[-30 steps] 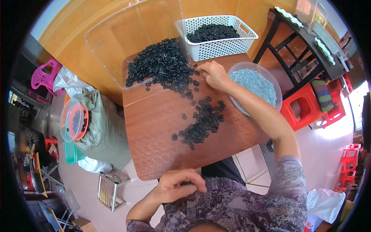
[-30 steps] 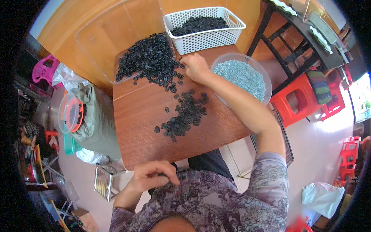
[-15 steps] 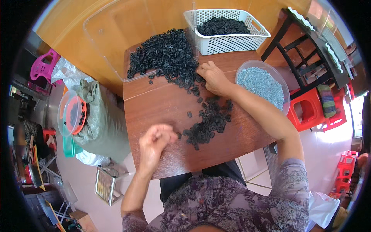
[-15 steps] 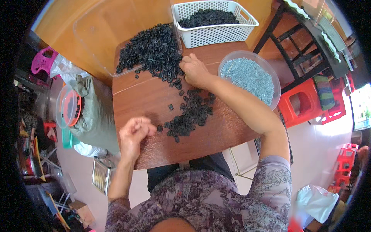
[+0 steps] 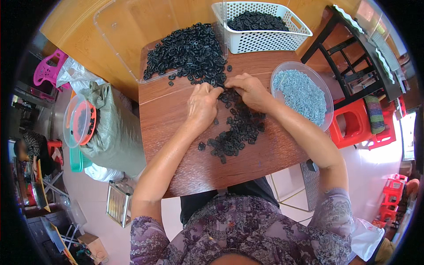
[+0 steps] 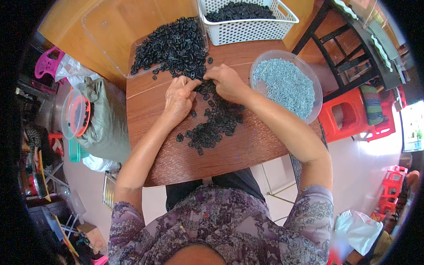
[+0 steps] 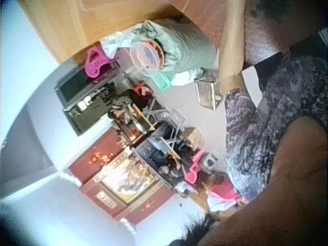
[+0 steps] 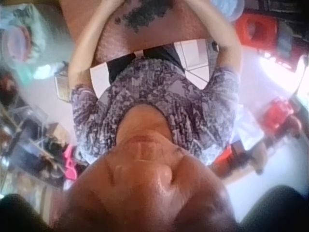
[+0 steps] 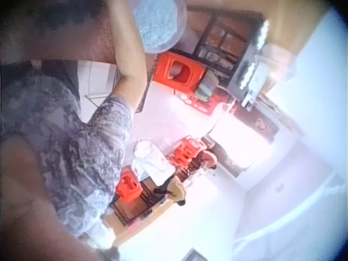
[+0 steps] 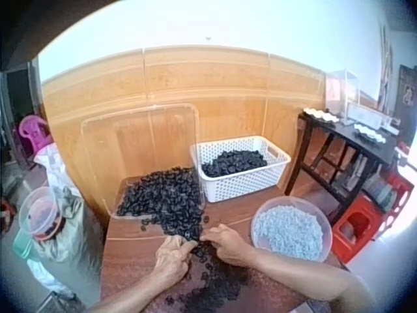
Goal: The person sorts black plastic rings and small silver components into separate piles on a wooden table by hand.
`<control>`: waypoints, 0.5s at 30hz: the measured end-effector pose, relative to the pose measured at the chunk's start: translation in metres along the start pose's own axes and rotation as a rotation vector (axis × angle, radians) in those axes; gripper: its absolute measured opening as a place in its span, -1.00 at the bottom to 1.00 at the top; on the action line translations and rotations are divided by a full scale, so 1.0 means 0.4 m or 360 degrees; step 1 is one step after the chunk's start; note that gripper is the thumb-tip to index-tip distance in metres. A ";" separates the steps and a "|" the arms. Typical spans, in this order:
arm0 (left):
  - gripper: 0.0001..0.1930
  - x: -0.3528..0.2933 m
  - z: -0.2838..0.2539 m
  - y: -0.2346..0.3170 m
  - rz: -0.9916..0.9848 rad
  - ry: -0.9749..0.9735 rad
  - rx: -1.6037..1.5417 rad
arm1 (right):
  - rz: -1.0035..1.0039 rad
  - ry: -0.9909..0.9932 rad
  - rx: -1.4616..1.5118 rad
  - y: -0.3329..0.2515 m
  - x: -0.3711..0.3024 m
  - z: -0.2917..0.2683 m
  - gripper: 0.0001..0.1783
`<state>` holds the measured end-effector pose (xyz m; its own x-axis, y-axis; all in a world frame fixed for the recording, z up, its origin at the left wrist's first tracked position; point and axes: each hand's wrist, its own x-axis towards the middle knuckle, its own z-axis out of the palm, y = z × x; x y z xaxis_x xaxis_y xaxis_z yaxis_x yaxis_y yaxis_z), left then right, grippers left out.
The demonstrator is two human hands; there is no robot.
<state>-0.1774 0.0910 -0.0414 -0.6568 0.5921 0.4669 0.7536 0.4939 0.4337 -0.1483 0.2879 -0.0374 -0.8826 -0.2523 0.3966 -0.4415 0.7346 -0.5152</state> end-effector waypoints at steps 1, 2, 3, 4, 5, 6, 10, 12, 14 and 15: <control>-0.65 -0.003 -0.001 -0.003 0.0016 -0.0030 -0.0014 | 0.0027 0.0058 0.0134 0.003 -0.008 -0.004 -0.75; -0.64 -0.008 -0.003 -0.008 0.0030 -0.0061 -0.0027 | 0.0035 0.0062 0.0134 0.006 -0.015 -0.006 -0.75; -0.64 -0.020 -0.012 -0.013 0.0026 -0.0070 -0.0029 | 0.0205 0.0097 0.0218 -0.002 -0.020 -0.013 -0.76; -0.62 -0.034 -0.025 -0.021 0.0048 -0.0051 -0.0043 | 0.0375 0.0131 0.0302 -0.009 -0.025 -0.019 -0.78; -0.60 -0.045 -0.036 -0.026 0.0068 -0.0033 -0.0057 | 0.0381 0.0126 0.0309 -0.016 -0.031 -0.024 -0.78; -0.60 -0.050 -0.044 -0.026 0.0062 -0.0040 -0.0060 | 0.0371 0.0166 0.0242 -0.022 -0.038 -0.031 -0.78; -0.58 -0.064 -0.082 -0.006 -0.0198 -0.0064 -0.0272 | 0.0428 0.0212 0.0174 -0.060 -0.063 -0.049 -0.78; -0.61 -0.075 -0.091 -0.001 -0.0375 -0.0069 -0.0451 | 0.0458 0.0199 0.0212 -0.095 -0.082 -0.059 -0.78; -0.63 -0.089 -0.094 -0.003 -0.0346 -0.0070 -0.0439 | 0.0485 0.0188 0.0241 -0.113 -0.103 -0.060 -0.78; -0.65 -0.094 -0.094 -0.004 -0.0307 -0.0075 -0.0429 | 0.0392 0.0189 0.0178 -0.118 -0.113 -0.062 -0.80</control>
<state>-0.1550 0.0441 -0.0307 -0.7800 0.5360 0.3230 0.5774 0.4173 0.7018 -0.0836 0.2803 -0.0125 -0.9433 0.0049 0.3320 -0.2375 0.6887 -0.6850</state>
